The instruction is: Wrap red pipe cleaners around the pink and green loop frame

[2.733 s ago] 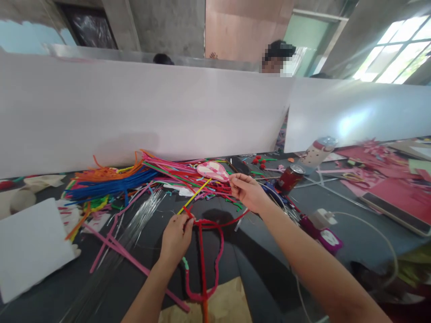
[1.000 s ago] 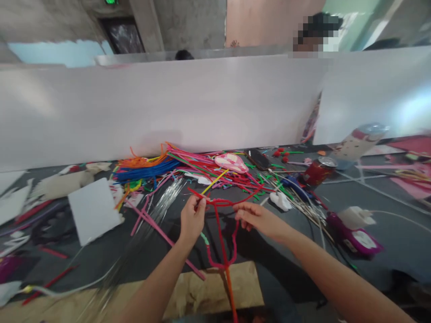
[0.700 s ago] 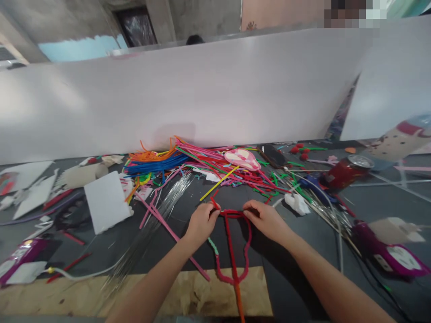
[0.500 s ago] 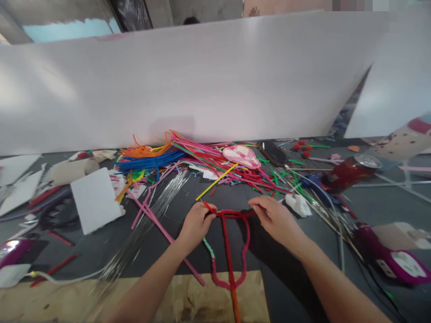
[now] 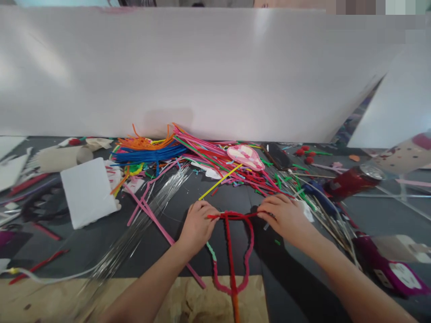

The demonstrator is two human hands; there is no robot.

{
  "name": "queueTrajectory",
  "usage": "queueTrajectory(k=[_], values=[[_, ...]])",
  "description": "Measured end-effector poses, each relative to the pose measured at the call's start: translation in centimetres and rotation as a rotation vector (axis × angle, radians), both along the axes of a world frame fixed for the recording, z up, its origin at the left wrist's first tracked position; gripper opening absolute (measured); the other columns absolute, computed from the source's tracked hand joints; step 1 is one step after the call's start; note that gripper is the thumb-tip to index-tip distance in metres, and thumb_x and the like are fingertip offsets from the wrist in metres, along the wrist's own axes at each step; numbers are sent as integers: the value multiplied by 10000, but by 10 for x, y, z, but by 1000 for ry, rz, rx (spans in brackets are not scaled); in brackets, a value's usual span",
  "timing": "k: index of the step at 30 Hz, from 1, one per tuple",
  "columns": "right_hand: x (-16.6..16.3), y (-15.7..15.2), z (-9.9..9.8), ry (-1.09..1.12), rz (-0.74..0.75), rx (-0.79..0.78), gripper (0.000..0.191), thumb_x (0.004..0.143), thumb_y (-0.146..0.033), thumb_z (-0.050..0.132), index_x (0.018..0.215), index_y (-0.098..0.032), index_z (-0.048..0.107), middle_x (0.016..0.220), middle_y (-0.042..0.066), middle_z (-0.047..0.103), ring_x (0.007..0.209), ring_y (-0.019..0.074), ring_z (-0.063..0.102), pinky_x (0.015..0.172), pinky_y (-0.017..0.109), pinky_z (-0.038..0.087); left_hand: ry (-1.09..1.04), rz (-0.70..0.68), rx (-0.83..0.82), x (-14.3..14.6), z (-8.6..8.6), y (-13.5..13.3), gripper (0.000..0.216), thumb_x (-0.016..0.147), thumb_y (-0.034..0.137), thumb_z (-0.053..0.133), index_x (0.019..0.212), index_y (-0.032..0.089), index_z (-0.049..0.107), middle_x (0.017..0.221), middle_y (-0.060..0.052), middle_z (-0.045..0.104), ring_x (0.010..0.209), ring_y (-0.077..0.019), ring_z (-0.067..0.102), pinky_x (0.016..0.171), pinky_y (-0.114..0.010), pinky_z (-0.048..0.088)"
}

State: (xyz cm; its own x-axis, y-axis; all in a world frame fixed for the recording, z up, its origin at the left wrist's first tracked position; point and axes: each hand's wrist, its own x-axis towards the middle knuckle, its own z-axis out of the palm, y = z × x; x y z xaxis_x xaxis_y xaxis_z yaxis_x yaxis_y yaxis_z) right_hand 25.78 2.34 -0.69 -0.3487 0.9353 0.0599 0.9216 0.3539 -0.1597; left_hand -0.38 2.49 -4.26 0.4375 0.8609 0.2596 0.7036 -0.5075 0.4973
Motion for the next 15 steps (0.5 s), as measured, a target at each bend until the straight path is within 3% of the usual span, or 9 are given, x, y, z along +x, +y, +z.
queueTrajectory(k=[6, 9, 12, 15], values=[[-19, -1, 4, -147, 52, 85, 146, 849, -211, 545, 841, -263, 682, 991, 36, 669, 995, 254, 506, 852, 432, 303, 39, 49, 36, 1, 2, -2, 183, 825, 167, 486, 852, 228, 657, 818, -31, 689, 941, -224, 542, 868, -407, 376], [-25, 0, 3, -184, 42, 172, 136, 843, -193, 543, 880, -235, 667, 1109, 66, 625, 1080, 287, 461, 889, 469, 314, 29, 64, 36, 1, 2, -1, 165, 817, 166, 498, 823, 218, 655, 803, -30, 687, 923, -220, 550, 845, -397, 389], [-19, 1, 3, -137, -24, 267, 230, 819, -176, 549, 1038, -198, 617, 1236, 104, 530, 1132, 303, 413, 874, 437, 380, 21, 70, 56, -2, 2, 0, 164, 836, 176, 494, 826, 207, 655, 818, -40, 688, 916, -222, 557, 822, -393, 411], [-4, -4, 3, -53, -87, 327, 206, 818, -177, 524, 1012, -149, 589, 1133, 139, 539, 1048, 289, 451, 867, 419, 413, -16, 103, 97, -8, 3, 1, 175, 847, 160, 484, 807, 193, 651, 838, -44, 697, 906, -219, 578, 831, -387, 438]])
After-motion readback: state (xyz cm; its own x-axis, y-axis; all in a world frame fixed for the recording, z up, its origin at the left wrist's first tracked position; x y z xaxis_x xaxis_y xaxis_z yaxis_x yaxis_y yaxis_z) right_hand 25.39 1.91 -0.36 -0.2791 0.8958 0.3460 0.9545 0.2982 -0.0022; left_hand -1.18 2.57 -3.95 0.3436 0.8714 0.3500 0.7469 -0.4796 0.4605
